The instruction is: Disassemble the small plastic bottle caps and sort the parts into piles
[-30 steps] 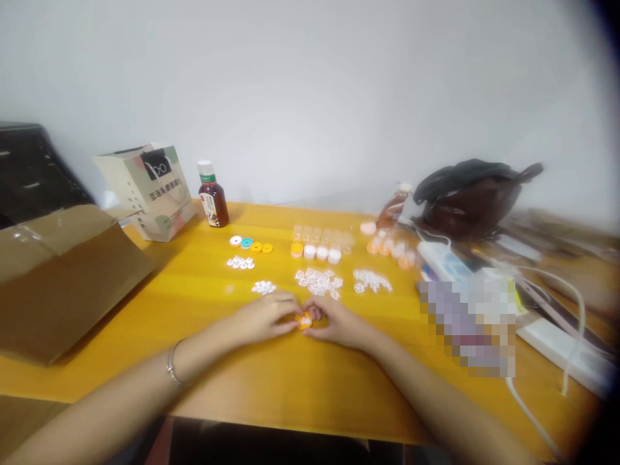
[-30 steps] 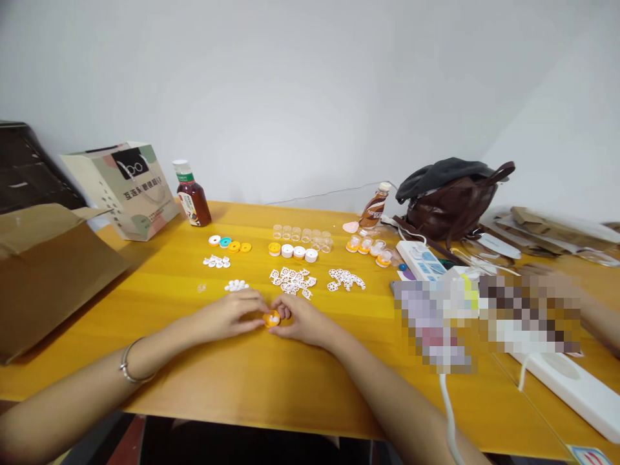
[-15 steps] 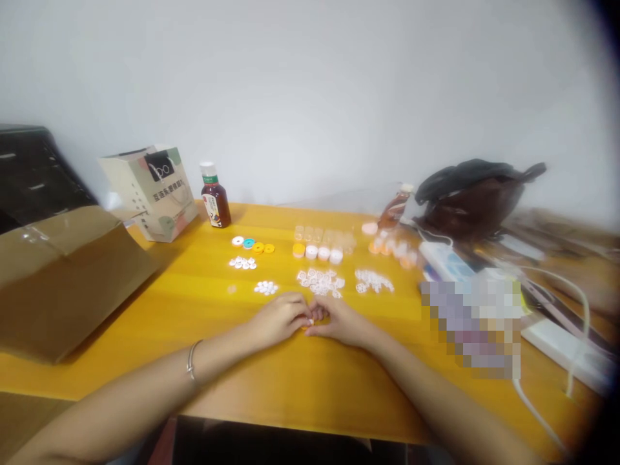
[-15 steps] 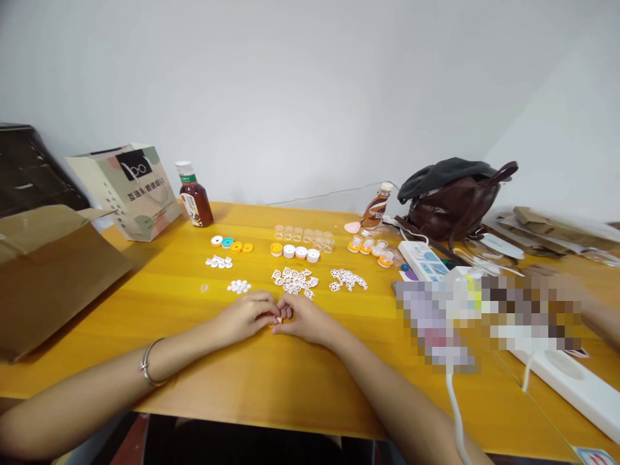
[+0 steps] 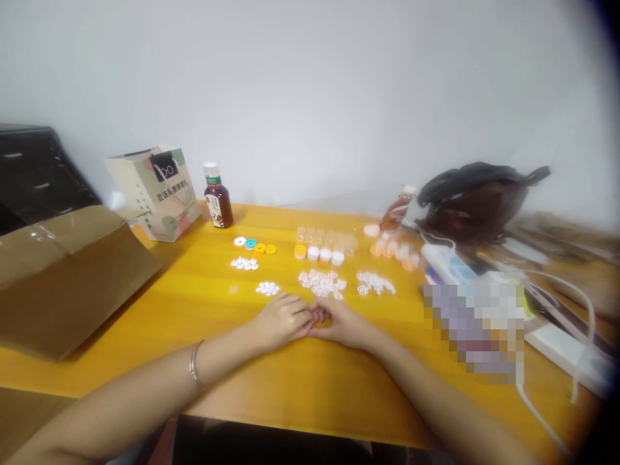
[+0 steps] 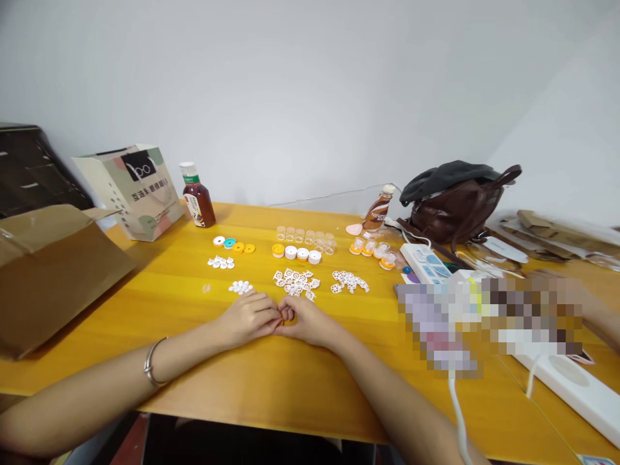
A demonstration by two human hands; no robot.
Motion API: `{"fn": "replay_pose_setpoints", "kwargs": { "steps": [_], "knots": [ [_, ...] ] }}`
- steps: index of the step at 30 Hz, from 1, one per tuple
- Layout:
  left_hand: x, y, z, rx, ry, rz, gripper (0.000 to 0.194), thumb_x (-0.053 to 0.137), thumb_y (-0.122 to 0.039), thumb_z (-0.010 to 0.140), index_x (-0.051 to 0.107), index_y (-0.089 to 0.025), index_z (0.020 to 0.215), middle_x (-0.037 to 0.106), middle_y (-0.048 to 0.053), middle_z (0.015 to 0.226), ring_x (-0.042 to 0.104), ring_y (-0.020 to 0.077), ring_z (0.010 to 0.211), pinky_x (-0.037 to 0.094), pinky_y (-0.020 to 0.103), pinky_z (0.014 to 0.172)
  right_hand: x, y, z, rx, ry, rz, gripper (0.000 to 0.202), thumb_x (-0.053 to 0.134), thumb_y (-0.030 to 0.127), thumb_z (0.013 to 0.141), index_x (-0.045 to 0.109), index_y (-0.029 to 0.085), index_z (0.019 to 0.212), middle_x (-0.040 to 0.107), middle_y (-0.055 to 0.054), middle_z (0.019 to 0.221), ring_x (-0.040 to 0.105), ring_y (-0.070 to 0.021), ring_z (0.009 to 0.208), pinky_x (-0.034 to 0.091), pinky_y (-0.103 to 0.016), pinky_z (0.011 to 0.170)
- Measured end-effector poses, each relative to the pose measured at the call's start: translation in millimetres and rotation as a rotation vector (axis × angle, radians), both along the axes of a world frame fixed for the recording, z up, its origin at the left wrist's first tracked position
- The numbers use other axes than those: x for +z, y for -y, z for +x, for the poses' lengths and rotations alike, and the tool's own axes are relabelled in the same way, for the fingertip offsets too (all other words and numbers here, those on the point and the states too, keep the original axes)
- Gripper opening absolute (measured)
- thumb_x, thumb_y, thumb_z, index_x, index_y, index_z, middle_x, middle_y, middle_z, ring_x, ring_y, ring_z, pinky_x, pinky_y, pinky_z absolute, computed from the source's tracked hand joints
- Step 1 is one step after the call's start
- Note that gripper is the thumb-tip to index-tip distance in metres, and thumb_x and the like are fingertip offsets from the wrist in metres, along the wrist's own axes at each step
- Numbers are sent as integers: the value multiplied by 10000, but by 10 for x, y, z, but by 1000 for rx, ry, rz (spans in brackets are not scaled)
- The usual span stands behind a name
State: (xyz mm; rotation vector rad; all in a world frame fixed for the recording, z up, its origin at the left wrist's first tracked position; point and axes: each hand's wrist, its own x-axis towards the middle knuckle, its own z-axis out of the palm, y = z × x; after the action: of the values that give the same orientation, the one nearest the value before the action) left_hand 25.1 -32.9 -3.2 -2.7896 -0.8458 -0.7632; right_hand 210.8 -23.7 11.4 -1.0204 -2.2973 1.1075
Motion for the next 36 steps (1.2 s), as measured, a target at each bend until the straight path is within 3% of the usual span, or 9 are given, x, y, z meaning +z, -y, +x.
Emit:
{"fn": "replay_pose_setpoints", "kwargs": {
  "steps": [6, 9, 13, 16, 23, 29, 33, 36],
  "knots": [
    [58, -24, -56, -55, 149, 65, 173, 483, -244, 863, 618, -163, 789, 614, 33, 707, 534, 134, 667, 405, 265, 610, 38, 19, 3, -25, 12, 15, 210, 662, 296, 689, 566, 166, 823, 527, 19, 707, 487, -119, 656, 411, -241, 608],
    [171, -146, -314, -8, 144, 58, 159, 481, -232, 862, 608, -156, 802, 613, 41, 724, 532, 139, 685, 417, 269, 638, 76, 39, 9, -57, 38, 9, 247, 685, 282, 664, 583, 172, 860, 546, 9, 748, 507, -130, 695, 415, -249, 641],
    [321, -359, -783, 48, 65, -105, 156, 488, -243, 860, 613, -152, 835, 611, 53, 769, 539, 136, 723, 421, 251, 669, 94, 49, 20, -56, 59, -4, 238, 681, 286, 671, 596, 182, 867, 562, -2, 781, 520, -140, 727, 418, -256, 661],
    [367, -446, -959, 101, -7, -192, 157, 490, -246, 860, 616, -160, 827, 599, 48, 787, 541, 139, 750, 409, 244, 685, 85, 46, 27, -47, 53, -4, 241, 675, 282, 676, 598, 185, 882, 562, -1, 787, 521, -139, 734, 420, -256, 665],
    [304, -452, -893, 141, -120, -163, 158, 494, -212, 839, 590, -158, 725, 554, 30, 703, 516, 146, 699, 363, 253, 643, 90, 56, 21, -53, 52, 11, 229, 661, 266, 684, 590, 189, 887, 566, -6, 801, 522, -137, 745, 426, -258, 680],
    [344, -413, -880, 104, -80, -221, 150, 500, -237, 850, 610, -157, 785, 576, 40, 731, 529, 150, 723, 379, 260, 664, 59, 41, 26, -44, 35, 13, 230, 664, 262, 682, 592, 187, 887, 568, -2, 793, 519, -132, 729, 427, -257, 675],
    [366, -229, -659, 7, 29, -251, 181, 474, -276, 878, 611, -159, 856, 592, 45, 785, 537, 142, 755, 400, 257, 689, 34, 28, 28, -41, 18, 11, 235, 661, 260, 684, 592, 189, 898, 562, 1, 790, 513, -130, 724, 426, -255, 670],
    [283, -83, -411, -71, 52, -278, 172, 482, -289, 879, 604, -169, 896, 601, 36, 816, 544, 137, 776, 406, 257, 707, 24, 19, 26, -24, 2, 13, 226, 651, 258, 692, 581, 187, 895, 545, 7, 772, 501, -126, 712, 421, -252, 665]
  ]
}}
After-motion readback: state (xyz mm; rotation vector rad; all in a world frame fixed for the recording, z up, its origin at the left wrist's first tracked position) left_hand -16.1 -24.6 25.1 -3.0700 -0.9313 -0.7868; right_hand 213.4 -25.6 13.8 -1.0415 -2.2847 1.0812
